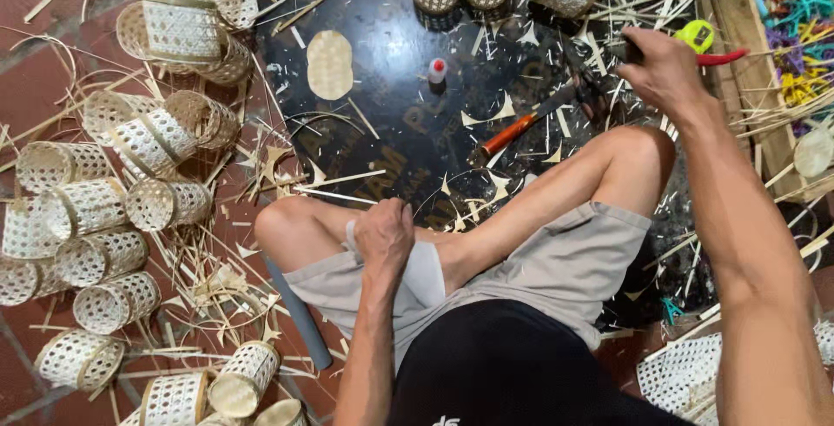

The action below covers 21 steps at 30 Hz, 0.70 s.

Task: The person sits on the floor assembling woven bamboo baskets. They bend a thin bamboo strip around a gray pipe form, fit it as a rim onto a woven basket body, press the rim into place, and later trim a large woven bamboo mat with shears while cutting out a round basket base.

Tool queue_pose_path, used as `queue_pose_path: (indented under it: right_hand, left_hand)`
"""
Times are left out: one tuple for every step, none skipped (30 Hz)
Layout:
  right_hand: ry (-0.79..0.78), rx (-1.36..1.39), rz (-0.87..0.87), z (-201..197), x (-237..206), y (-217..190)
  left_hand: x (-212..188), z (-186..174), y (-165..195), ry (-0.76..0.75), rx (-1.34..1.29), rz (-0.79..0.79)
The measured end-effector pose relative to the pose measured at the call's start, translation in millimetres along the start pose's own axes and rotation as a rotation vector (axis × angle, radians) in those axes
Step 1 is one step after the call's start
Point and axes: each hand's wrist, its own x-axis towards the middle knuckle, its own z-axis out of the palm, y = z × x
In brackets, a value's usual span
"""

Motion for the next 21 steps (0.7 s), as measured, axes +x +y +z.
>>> queue_pose_path:
  right_hand:
    - [-0.022,0.001,0.008,13.2,7.3,-1.1]
    - [-0.042,-0.008,0.070,24.0,13.4,-2.7]
    - [-0.053,-0.017,0.124,32.6,21.8,-4.5]
    - [-0.069,-0.024,0.180,39.9,27.6,-6.8]
    - [-0.109,-0.005,0.272,45.3,29.6,-9.8]
    - [-0.144,0.008,0.366,48.1,31.4,-11.3]
    - [-0.174,0.019,0.458,50.3,33.7,-12.2]
    - [-0.152,0.024,0.419,52.4,34.5,-12.2]
    - [-0.127,0.026,0.383,52.6,34.7,-11.0]
    - [-0.099,0.024,0.348,52.1,34.5,-10.2]
    - [-0.090,0.003,0.341,50.5,33.9,-9.9]
    - [-0.088,-0.018,0.335,49.3,33.3,-10.9]
    - [-0.085,-0.039,0.327,48.5,32.6,-13.8]
    - [0.001,-0.101,0.251,48.5,31.6,-19.3]
    - [0.085,-0.166,0.178,48.7,29.7,-27.4]
    - [0.177,-0.232,0.095,47.1,31.4,-35.1]
    - [0.105,-0.103,0.243,53.7,33.9,-51.0]
    - [0.027,0.028,0.398,60.0,33.7,-68.5]
    - [0.054,0.202,0.141,68.5,35.3,-87.2]
    - [0.031,0.166,0.110,80.0,38.0,-107.3]
    - [0.007,0.305,0.096,92.3,43.4,-127.0]
  left_hand:
    - [-0.9,-0.9,0.7,0.013,-0.020,0.014]
    - [-1.2,-0.9,1.5,0.038,-0.036,0.023]
    - [-0.5,-0.7,1.7,0.074,-0.049,0.036]
    - [0.9,0.0,1.8,0.080,-0.054,0.033]
    - [2.1,0.6,2.0,0.076,-0.060,0.028]
    - [3.9,1.5,2.2,0.074,-0.069,0.030]
    - [6.5,2.3,2.5,0.043,-0.050,0.012]
    - [8.7,2.5,2.4,0.010,-0.030,-0.004]
    - [11.1,2.7,2.8,-0.024,-0.013,-0.017]
    - [14.3,2.9,3.3,-0.042,-0.008,-0.018]
    - [16.3,2.3,3.8,-0.064,-0.003,-0.021]
    - [17.5,1.2,4.7,-0.092,0.001,-0.028]
    - [19.1,-0.1,5.1,-0.126,0.024,-0.042]
    - [20.7,-1.2,5.7,-0.160,0.046,-0.053]
    - [21.1,-2.8,6.5,-0.196,0.066,-0.064]
    - [21.1,-3.5,8.1,-0.219,0.060,-0.071]
    - [22.2,-4.4,8.9,-0.230,0.057,-0.074]
    - [22.6,-5.0,9.8,-0.251,0.054,-0.078]
    - [22.6,-5.1,11.1,-0.256,0.048,-0.069]
    - [22.8,-4.9,12.3,-0.255,0.042,-0.065]
    - [23.2,-4.8,12.8,-0.252,0.034,-0.061]
